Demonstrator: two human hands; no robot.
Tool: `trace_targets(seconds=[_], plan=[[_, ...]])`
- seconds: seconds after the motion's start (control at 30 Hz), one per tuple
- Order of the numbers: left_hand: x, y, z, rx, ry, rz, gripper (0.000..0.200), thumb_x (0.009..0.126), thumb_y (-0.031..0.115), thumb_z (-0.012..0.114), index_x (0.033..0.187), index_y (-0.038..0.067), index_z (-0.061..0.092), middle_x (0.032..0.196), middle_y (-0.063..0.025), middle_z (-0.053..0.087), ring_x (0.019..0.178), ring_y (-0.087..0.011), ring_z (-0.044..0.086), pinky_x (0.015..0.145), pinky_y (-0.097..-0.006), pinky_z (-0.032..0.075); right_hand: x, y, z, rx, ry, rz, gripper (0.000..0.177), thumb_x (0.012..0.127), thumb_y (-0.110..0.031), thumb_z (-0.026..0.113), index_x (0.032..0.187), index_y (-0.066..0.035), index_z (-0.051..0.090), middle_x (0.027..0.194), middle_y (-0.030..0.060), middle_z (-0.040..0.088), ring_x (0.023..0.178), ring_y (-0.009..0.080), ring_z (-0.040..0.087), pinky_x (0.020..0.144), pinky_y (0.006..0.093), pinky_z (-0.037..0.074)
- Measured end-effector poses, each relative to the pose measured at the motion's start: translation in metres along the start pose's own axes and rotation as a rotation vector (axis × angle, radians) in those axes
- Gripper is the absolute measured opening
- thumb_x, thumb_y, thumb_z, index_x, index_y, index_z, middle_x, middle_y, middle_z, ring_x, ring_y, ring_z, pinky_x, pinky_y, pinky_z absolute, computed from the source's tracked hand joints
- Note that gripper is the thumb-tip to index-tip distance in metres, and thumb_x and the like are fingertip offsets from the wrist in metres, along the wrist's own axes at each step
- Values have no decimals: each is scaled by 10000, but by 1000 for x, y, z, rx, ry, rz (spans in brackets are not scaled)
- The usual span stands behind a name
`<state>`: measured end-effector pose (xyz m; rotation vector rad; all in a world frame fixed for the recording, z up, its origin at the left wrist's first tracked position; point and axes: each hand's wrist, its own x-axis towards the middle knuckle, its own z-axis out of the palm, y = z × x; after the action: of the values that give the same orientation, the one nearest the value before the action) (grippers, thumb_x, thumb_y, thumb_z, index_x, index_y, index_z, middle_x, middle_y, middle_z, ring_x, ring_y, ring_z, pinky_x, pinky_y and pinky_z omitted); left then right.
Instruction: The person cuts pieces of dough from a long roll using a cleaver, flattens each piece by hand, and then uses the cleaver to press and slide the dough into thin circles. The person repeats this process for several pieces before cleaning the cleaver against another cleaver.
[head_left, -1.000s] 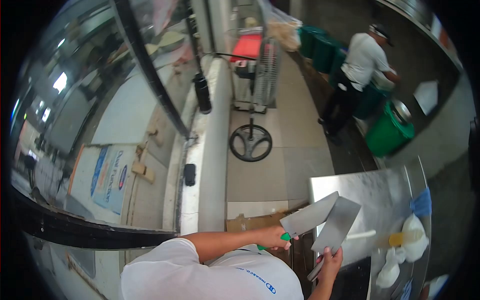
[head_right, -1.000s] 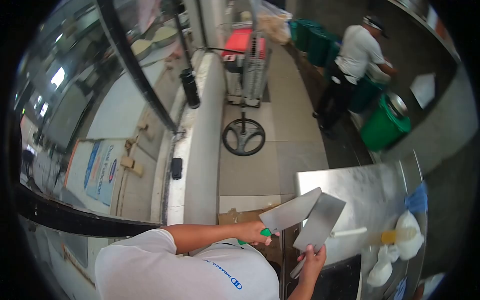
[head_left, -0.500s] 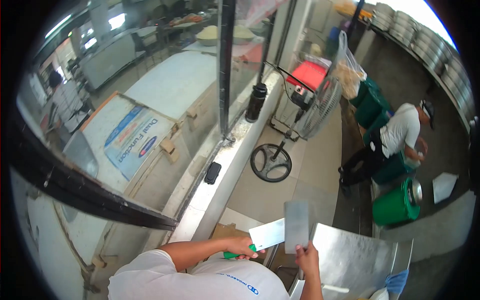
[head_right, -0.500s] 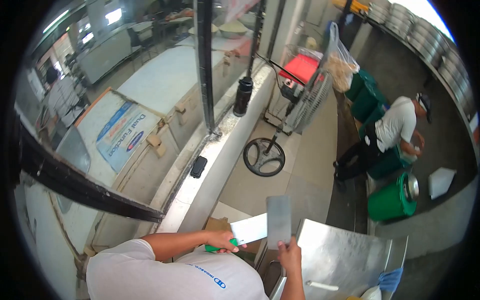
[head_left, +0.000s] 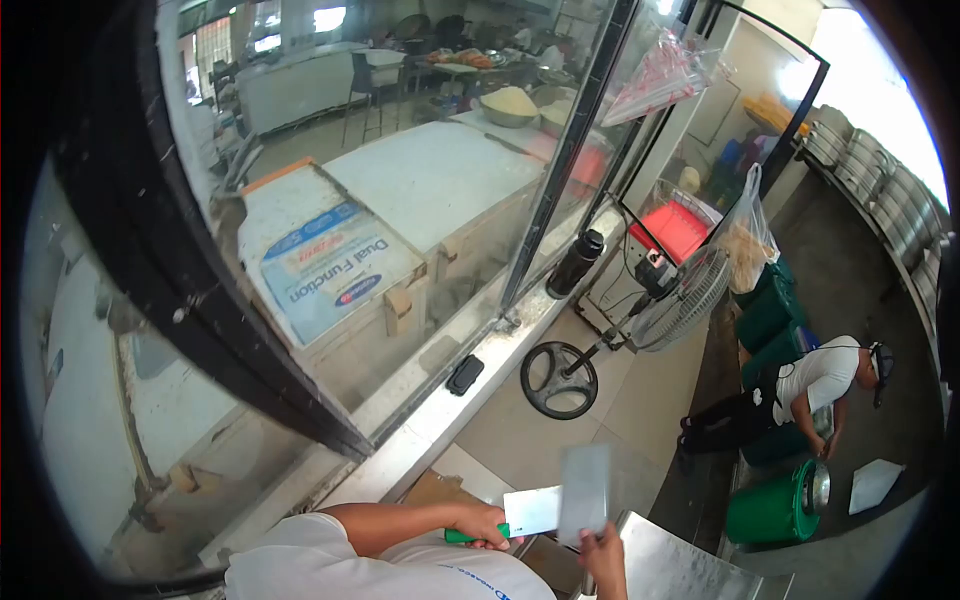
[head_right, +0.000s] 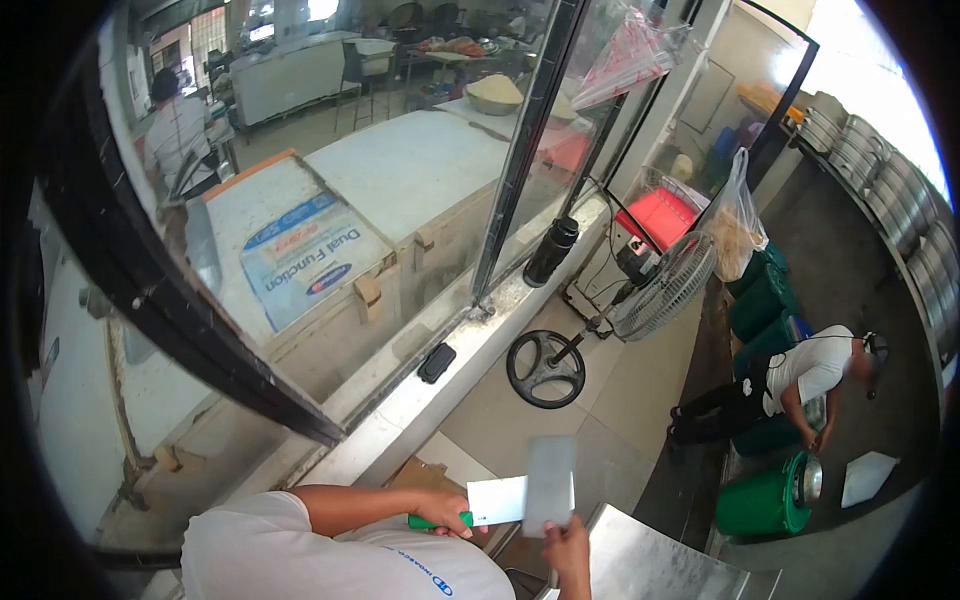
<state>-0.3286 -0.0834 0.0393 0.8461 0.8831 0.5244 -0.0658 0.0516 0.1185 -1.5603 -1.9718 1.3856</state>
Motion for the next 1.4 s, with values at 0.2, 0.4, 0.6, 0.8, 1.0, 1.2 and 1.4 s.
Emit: trace_targets(seconds=[0.2,0.4,0.6,0.8,1.0,1.2,1.4], plan=[[-3,8,-17,125,-59,2,482,922,195,682,1377,74,578,767,-23,570,580,-99,552,502,-279,476,15,-6,11,236,279,89,286,976,-193,688,1147,-4,559,707,60,613,512,138,586,453,288,479],[5,15,-23,137,-154,-37,491,927,214,686,1387,83,576,766,-11,568,560,-91,527,491,-287,464,-11,4,25,71,3,84,212,980,-171,675,1083,-14,577,704,43,603,532,134,577,466,302,499],[6,31,-14,178,-93,-70,505,920,219,698,1392,92,570,769,-4,564,564,-82,521,496,-281,458,-3,7,7,148,265,153,192,988,-153,654,1071,-6,563,697,55,583,493,138,539,431,305,453],[-1,35,-10,192,-84,-94,507,928,176,697,1411,97,563,805,-3,581,596,-81,536,525,-271,473,18,52,-26,-173,303,0,184,990,-173,639,1034,-11,565,628,57,584,509,143,580,459,332,468],[6,44,-22,18,45,88,478,893,153,735,1350,64,628,944,-44,684,700,-80,626,621,-250,533,-14,27,-74,712,783,-103,251,978,-176,681,1157,-55,552,846,38,599,580,109,541,466,272,470],[50,61,-21,107,27,-66,519,816,30,671,1330,-19,614,942,-60,686,629,-95,593,577,-268,513,-73,75,-28,590,677,163,195,980,-152,677,1111,-49,577,767,35,614,558,99,554,470,261,463],[119,14,-2,205,-382,-319,552,811,51,638,1354,-35,588,862,-74,679,583,-111,562,537,-272,479,-114,88,8,740,749,479,202,975,-135,674,1116,-29,575,738,30,588,538,101,528,461,272,454]])
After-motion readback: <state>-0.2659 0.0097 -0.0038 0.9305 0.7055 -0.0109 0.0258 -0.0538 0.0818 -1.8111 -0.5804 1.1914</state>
